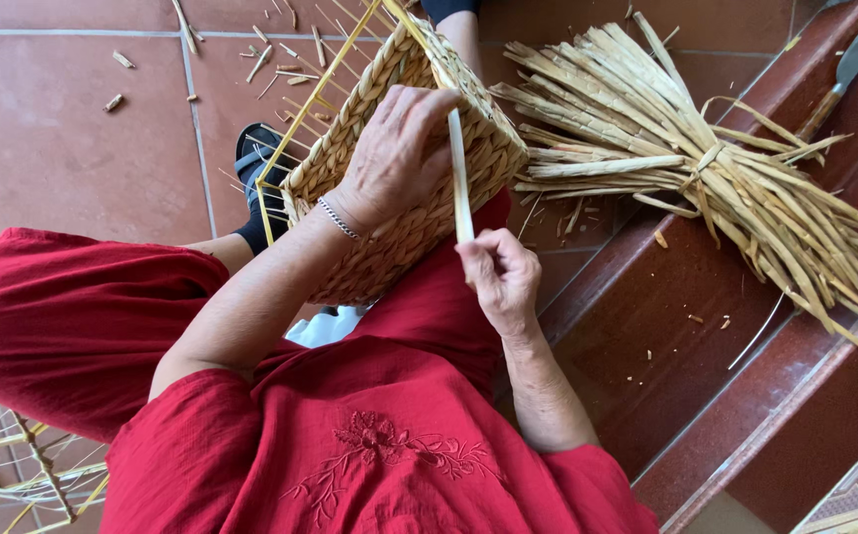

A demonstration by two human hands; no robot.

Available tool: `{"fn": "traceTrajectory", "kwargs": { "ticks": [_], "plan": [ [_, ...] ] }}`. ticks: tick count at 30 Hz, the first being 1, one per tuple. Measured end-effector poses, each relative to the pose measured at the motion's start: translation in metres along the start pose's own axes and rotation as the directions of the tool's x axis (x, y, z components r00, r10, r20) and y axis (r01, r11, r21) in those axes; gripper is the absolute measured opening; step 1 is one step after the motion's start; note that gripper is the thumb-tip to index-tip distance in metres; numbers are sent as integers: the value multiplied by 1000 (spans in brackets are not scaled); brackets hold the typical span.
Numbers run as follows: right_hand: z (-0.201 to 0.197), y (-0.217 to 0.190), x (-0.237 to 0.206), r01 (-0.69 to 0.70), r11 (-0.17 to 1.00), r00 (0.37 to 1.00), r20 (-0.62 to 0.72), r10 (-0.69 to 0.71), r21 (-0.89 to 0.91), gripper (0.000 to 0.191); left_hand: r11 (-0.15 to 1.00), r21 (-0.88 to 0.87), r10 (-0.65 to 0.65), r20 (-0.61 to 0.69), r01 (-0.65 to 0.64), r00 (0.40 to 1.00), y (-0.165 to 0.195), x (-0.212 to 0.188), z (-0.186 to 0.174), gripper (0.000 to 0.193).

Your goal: The person sits on tiled steps weaving a water hyacinth basket, tucking and pulling flat woven strips around the basket rim and pressing them into place by hand. They work one strip at a time, drawing each strip tight along the edge and securing it into the weave.

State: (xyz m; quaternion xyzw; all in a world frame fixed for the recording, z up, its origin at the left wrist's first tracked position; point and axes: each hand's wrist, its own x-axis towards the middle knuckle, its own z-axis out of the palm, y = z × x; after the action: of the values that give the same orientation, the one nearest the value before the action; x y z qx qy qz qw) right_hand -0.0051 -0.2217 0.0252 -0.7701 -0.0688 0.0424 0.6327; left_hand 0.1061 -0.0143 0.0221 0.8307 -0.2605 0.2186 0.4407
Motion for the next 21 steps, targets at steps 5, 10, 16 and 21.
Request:
{"fn": "traceTrajectory", "kwargs": {
  "ticks": [5, 10, 16, 21],
  "plan": [
    [2, -10, 49, 507, 836, 859, 45, -510, -209, 30, 996, -17, -90, 20, 91, 996, -20, 4, 6, 27],
    [4, -1, 122, 385, 805, 900, -8, -435, -452, 33, 925, -268, -282, -16, 268, 959, -45, 10, 14, 9],
    [16, 2, 127, 348, 791, 894, -77, -442, -503, 24, 130, -761, -727, 363, 636, 583, -55, 26, 11, 28],
    [10, 7, 133, 313, 870, 924, -87, -371, -380, 22, 353, -741, -715, 179, 571, 675, -77, 18, -35, 23]
  ]
}}
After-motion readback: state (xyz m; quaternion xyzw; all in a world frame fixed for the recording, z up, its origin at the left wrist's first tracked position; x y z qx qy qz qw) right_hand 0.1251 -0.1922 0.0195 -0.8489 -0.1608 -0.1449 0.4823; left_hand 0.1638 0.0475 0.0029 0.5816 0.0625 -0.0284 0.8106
